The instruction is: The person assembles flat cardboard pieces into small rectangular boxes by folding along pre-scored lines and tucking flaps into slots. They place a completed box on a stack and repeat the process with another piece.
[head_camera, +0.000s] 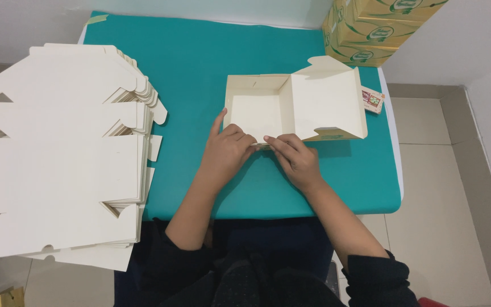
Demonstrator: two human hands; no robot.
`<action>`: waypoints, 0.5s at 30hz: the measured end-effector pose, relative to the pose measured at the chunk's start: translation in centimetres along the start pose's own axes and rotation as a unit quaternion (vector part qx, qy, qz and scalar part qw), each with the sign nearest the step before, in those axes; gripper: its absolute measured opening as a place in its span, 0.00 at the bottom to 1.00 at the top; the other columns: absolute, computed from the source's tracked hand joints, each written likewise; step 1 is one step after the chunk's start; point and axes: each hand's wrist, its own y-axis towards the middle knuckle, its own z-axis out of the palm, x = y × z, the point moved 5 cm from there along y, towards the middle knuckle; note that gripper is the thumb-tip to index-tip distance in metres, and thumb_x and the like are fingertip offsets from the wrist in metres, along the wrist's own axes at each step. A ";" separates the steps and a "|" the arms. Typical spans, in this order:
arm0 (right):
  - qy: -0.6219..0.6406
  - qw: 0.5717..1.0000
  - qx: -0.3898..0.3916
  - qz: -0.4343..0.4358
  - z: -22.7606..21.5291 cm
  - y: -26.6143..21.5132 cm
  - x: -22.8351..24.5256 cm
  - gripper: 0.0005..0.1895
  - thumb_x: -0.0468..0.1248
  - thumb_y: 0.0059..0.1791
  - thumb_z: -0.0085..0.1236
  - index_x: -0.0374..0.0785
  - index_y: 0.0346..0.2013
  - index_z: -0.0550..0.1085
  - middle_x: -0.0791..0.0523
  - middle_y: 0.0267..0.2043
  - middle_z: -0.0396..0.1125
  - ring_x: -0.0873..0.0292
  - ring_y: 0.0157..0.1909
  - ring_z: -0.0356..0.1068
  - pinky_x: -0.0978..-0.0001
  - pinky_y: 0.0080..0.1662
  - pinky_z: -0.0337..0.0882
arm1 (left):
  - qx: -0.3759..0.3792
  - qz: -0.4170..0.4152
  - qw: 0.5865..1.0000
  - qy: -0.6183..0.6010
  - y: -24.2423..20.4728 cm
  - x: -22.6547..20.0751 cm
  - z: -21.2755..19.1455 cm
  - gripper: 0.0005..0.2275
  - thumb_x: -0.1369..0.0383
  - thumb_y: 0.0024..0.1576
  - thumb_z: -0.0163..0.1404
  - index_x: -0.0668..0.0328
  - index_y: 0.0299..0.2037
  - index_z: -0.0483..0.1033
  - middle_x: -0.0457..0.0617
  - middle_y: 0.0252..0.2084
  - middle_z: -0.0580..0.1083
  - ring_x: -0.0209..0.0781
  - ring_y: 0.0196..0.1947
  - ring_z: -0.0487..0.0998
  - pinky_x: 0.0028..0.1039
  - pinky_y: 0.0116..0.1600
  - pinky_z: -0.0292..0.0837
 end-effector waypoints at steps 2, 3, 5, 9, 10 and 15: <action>-0.024 1.000 0.007 0.002 0.5 -0.1 -0.2 0.12 0.33 0.48 0.55 0.49 0.45 0.76 0.61 0.32 0.70 0.59 0.21 0.68 0.68 0.23 0.71 | -0.001 0.004 1.000 0.016 -0.1 -0.1 0.3 0.07 0.67 0.46 0.61 0.56 0.28 0.76 0.45 0.21 0.75 0.38 0.32 0.74 0.54 0.68 0.50; -0.049 0.999 0.014 0.004 0.8 -0.2 -0.3 0.13 0.34 0.49 0.55 0.51 0.46 0.76 0.62 0.32 0.69 0.59 0.20 0.68 0.68 0.23 0.71 | -0.002 0.008 0.999 0.031 -0.1 -0.2 0.5 0.08 0.66 0.46 0.61 0.56 0.29 0.75 0.45 0.22 0.74 0.39 0.33 0.74 0.54 0.67 0.50; -0.072 0.997 0.023 0.001 0.7 0.1 0.1 0.12 0.35 0.49 0.55 0.51 0.47 0.75 0.63 0.32 0.69 0.60 0.20 0.68 0.69 0.23 0.71 | 0.000 0.001 1.000 0.023 -0.3 0.1 0.7 0.09 0.66 0.45 0.61 0.56 0.30 0.74 0.45 0.23 0.74 0.39 0.34 0.74 0.55 0.67 0.50; -0.131 0.989 0.063 -0.009 0.3 0.7 1.1 0.15 0.40 0.49 0.56 0.51 0.51 0.71 0.63 0.33 0.66 0.59 0.20 0.69 0.67 0.25 0.73 | 0.010 -0.032 0.999 0.001 -0.3 0.7 0.1 0.12 0.62 0.47 0.60 0.52 0.36 0.72 0.43 0.28 0.74 0.40 0.37 0.74 0.55 0.67 0.49; -0.132 0.989 0.064 -0.009 0.5 0.5 0.9 0.15 0.40 0.49 0.56 0.51 0.51 0.71 0.63 0.33 0.66 0.59 0.20 0.69 0.67 0.25 0.73 | 0.010 -0.032 0.999 0.000 -0.2 0.4 -0.6 0.12 0.62 0.47 0.60 0.52 0.36 0.72 0.43 0.28 0.74 0.40 0.37 0.74 0.55 0.67 0.49; -0.134 0.988 0.078 0.001 0.8 0.3 0.5 0.15 0.41 0.48 0.56 0.53 0.49 0.70 0.66 0.31 0.63 0.61 0.20 0.69 0.71 0.25 0.73 | 0.014 -0.089 0.994 -0.065 -0.4 0.9 -1.7 0.07 0.67 0.52 0.55 0.56 0.34 0.69 0.49 0.28 0.74 0.46 0.35 0.77 0.56 0.68 0.45</action>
